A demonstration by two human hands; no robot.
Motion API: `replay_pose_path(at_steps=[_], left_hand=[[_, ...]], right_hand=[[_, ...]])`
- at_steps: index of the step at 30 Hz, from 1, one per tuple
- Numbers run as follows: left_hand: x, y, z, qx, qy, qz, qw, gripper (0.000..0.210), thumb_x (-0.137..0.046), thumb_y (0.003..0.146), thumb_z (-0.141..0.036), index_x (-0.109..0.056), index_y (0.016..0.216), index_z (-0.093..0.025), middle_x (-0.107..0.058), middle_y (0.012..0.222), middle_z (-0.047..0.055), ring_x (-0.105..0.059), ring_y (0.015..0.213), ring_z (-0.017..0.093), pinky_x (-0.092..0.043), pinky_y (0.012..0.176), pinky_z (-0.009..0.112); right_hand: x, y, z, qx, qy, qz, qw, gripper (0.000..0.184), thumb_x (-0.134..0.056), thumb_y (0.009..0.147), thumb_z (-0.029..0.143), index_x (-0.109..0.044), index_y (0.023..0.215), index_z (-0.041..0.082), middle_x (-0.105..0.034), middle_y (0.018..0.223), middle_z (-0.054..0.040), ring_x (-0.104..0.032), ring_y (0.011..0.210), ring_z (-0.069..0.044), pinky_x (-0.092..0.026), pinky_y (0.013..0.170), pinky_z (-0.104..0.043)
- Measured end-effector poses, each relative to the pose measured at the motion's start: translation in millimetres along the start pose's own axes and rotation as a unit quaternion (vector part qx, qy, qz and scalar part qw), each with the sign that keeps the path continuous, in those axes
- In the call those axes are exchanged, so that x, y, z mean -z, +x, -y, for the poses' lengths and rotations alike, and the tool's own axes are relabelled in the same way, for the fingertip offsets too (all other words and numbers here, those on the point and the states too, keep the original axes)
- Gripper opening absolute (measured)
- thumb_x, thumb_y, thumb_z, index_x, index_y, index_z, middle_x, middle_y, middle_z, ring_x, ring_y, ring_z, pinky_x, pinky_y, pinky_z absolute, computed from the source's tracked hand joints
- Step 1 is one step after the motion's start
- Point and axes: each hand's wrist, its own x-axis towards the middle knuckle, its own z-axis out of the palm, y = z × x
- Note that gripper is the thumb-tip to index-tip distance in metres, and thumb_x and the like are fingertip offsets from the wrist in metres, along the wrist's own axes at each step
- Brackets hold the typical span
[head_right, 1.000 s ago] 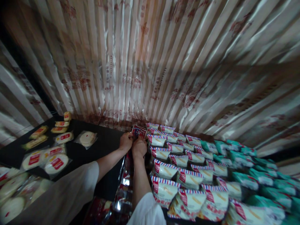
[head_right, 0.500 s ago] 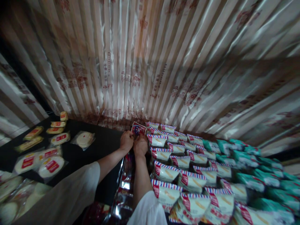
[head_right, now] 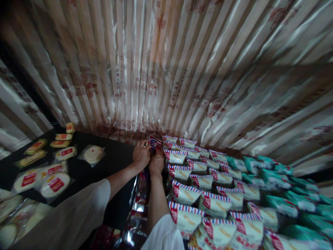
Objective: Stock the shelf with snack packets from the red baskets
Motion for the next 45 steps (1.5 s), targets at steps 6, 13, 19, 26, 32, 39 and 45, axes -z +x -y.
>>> replay_pose_path(at_steps=[6,13,19,26,32,39,45], left_hand=[[-13.4,18,7,-0.067,0.031,0.095,0.993,0.036,-0.036,0.089,-0.029,-0.057,0.114,-0.014,-0.055,0.126,0.009,-0.037,0.128,0.022,-0.016,0.112,0.046],[-13.1,15,10,-0.036,0.012,0.113,0.993,0.039,-0.034,0.09,-0.025,-0.052,0.122,-0.012,-0.044,0.138,0.009,-0.034,0.131,0.022,-0.025,0.11,0.04],[-0.4,4,2,-0.07,-0.047,0.029,0.996,0.034,-0.042,0.085,-0.018,-0.056,0.116,-0.011,-0.049,0.133,0.011,-0.031,0.132,0.023,-0.027,0.11,0.041],[32.5,-61,-5,-0.001,-0.191,-0.024,0.981,0.032,-0.041,0.079,-0.005,-0.061,0.101,-0.017,-0.063,0.108,0.006,-0.056,0.105,0.016,-0.043,0.097,0.031],[76.2,-161,-9,0.042,-0.288,-0.008,0.957,0.032,-0.035,0.08,-0.005,-0.061,0.093,-0.02,-0.063,0.104,0.004,-0.057,0.1,0.014,-0.045,0.093,0.026],[71.8,-297,21,0.139,-0.325,0.05,0.934,0.027,-0.037,0.077,-0.008,-0.059,0.087,-0.019,-0.061,0.098,0.005,-0.057,0.094,0.015,-0.046,0.087,0.028],[13.1,-357,70,0.34,-0.195,0.318,0.863,0.031,-0.044,0.07,0.0,-0.06,0.09,-0.017,-0.063,0.097,0.005,-0.058,0.098,0.017,-0.043,0.091,0.031]], right_hand=[[-3,1,-7,0.035,0.024,-0.024,0.999,0.034,-0.035,0.085,0.025,-0.062,0.105,0.016,-0.066,0.098,-0.0107,-0.059,0.09,-0.017,-0.044,0.075,-0.026],[-12,5,-13,0.087,0.048,-0.085,0.991,0.033,-0.037,0.082,0.019,-0.062,0.101,0.012,-0.064,0.1,-0.0147,-0.057,0.095,-0.021,-0.043,0.085,-0.033],[-8,0,-7,0.121,0.069,-0.121,0.983,0.034,-0.04,0.08,0.018,-0.06,0.106,0.009,-0.062,0.109,-0.0173,-0.054,0.104,-0.022,-0.041,0.092,-0.037],[17,-57,6,0.145,0.102,-0.117,0.977,0.037,-0.037,0.08,0.02,-0.061,0.107,0.013,-0.065,0.106,-0.0131,-0.058,0.1,-0.021,-0.044,0.089,-0.037],[45,-163,19,0.177,0.132,-0.043,0.974,0.04,-0.035,0.082,0.021,-0.057,0.116,0.016,-0.062,0.114,-0.0094,-0.056,0.105,-0.018,-0.044,0.093,-0.035],[20,-290,-26,0.177,0.142,0.147,0.963,0.043,-0.032,0.084,0.018,-0.055,0.12,0.019,-0.062,0.117,-0.0081,-0.056,0.11,-0.017,-0.044,0.095,-0.034],[-21,-309,-76,0.001,-0.129,0.422,0.897,0.046,-0.032,0.084,0.012,-0.05,0.126,0.016,-0.063,0.113,-0.0144,-0.06,0.105,-0.019,-0.045,0.087,-0.029]])
